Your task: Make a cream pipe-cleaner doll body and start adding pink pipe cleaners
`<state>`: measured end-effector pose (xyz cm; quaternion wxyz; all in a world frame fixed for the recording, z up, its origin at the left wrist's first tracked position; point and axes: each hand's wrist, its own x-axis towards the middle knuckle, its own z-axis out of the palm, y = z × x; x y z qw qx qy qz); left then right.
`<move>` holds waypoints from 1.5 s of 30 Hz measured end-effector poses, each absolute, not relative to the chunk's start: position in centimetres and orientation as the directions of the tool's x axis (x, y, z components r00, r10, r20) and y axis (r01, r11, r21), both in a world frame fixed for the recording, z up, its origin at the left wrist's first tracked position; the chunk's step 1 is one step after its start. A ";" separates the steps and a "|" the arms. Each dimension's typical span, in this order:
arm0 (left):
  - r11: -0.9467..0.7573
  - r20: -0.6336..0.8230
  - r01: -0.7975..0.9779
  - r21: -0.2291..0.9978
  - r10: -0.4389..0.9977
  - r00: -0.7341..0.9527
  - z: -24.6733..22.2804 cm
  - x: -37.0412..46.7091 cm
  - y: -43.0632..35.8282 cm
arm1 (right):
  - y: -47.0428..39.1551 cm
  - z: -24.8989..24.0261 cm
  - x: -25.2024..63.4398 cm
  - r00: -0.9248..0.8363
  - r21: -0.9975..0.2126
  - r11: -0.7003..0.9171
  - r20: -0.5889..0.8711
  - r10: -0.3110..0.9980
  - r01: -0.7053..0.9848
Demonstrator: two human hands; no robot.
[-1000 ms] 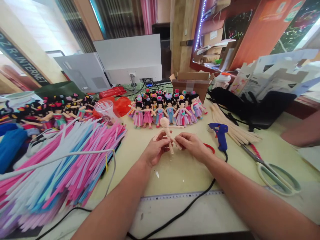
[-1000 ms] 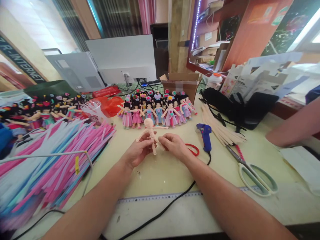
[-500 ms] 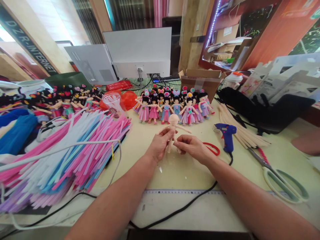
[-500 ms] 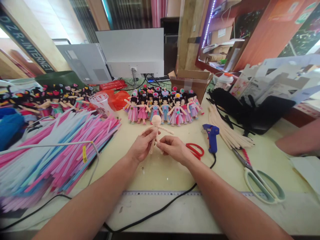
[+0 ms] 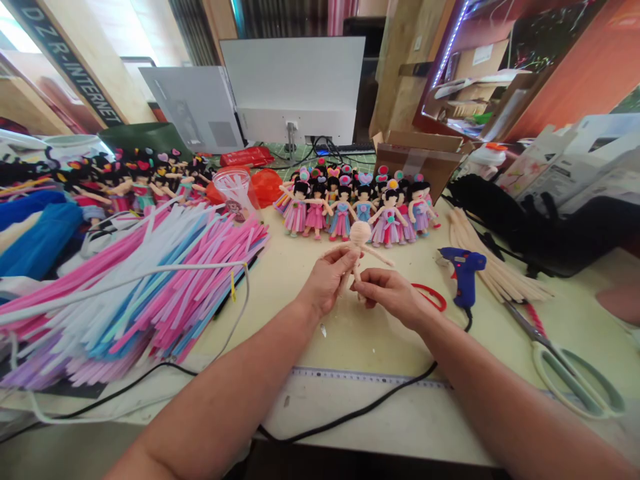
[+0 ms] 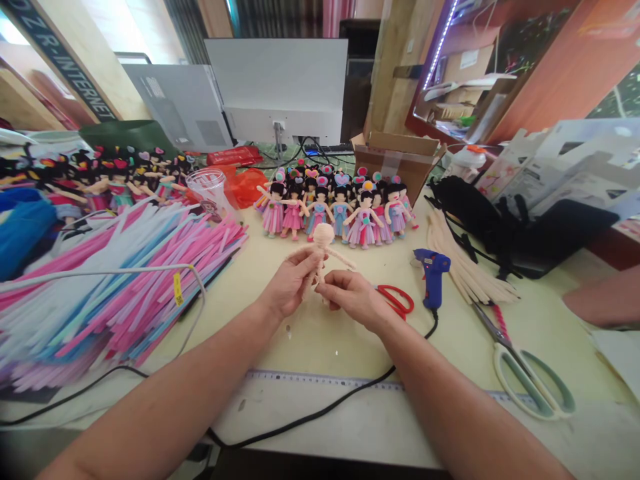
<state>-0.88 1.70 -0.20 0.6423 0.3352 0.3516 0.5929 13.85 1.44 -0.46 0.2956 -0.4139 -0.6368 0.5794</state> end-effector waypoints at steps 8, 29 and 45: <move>0.192 -0.148 -0.335 0.922 0.977 0.153 -0.3 -1.5 1.7 | 2.2 -0.6 14.3 -0.350 -0.992 0.026 -0.020 0.937 0.125; 0.223 -0.171 -0.393 0.892 0.972 0.164 -0.4 -1.5 1.8 | 2.5 -1.1 14.2 -0.343 -0.987 -0.014 -0.069 0.937 0.162; 0.328 -0.394 -0.443 0.835 0.917 -0.065 0.4 -2.2 2.2 | 2.3 0.0 14.7 -0.185 -0.979 -0.083 -0.048 0.982 -0.188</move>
